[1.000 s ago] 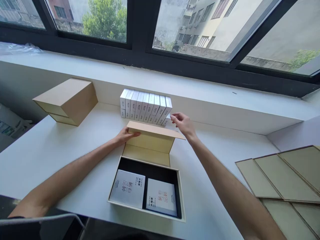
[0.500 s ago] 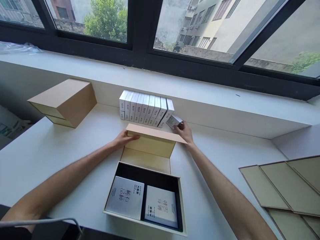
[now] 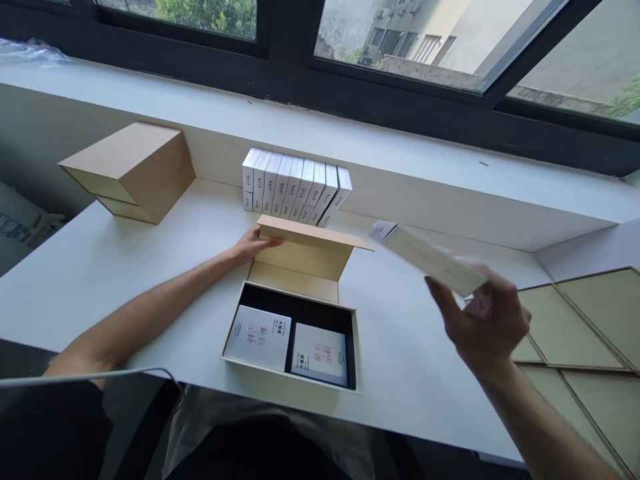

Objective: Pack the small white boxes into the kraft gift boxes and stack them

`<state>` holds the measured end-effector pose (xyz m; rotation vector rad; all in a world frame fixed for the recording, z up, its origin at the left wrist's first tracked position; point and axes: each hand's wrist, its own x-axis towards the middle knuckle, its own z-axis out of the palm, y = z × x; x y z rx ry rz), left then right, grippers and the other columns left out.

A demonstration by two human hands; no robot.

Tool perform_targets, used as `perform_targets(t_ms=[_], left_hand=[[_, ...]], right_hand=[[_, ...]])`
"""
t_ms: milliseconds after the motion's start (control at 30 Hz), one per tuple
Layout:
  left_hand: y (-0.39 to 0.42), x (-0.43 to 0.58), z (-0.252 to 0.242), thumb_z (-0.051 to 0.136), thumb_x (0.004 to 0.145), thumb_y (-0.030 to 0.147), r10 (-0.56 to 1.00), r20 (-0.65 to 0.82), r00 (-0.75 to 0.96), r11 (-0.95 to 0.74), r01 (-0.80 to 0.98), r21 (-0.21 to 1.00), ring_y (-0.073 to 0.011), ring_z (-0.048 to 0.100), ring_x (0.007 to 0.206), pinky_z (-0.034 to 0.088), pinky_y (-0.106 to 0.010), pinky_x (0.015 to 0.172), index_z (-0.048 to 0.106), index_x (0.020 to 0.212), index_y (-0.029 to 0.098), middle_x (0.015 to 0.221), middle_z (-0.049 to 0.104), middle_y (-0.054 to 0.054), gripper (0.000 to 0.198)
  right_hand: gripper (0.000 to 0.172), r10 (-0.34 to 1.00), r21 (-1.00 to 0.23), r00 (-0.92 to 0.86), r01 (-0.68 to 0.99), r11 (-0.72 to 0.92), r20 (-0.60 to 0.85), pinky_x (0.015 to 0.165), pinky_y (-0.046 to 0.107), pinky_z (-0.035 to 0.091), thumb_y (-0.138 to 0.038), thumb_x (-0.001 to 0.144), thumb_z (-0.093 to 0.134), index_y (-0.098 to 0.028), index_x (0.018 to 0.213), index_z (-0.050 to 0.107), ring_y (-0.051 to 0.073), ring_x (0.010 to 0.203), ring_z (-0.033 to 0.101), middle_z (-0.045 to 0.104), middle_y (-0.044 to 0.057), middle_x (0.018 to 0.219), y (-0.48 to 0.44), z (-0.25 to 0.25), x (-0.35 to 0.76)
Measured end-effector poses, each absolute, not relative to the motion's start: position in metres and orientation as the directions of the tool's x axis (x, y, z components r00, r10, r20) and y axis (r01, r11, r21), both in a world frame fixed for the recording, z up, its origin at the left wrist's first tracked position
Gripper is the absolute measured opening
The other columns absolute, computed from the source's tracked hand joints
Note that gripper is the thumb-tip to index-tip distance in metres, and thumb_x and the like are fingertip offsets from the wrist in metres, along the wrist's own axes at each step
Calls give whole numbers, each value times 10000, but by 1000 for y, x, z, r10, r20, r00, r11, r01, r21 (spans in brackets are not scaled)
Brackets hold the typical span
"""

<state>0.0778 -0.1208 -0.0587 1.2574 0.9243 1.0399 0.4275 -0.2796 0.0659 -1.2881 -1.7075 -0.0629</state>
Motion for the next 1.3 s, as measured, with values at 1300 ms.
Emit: perform_targets(t_ms=[1300], left_hand=[[-122,76,-57,905,523,529,968,37,248,-13,-98,995,-265,691,948,524,-394,913,724,969,107,1004,762,-114,640]], right_hand=[[374,372,-292,-928,363,885,-26,988,417,419,-466,1033,434,-196,1029,693,228,1055,571,678,86,1070,-293,34,293]])
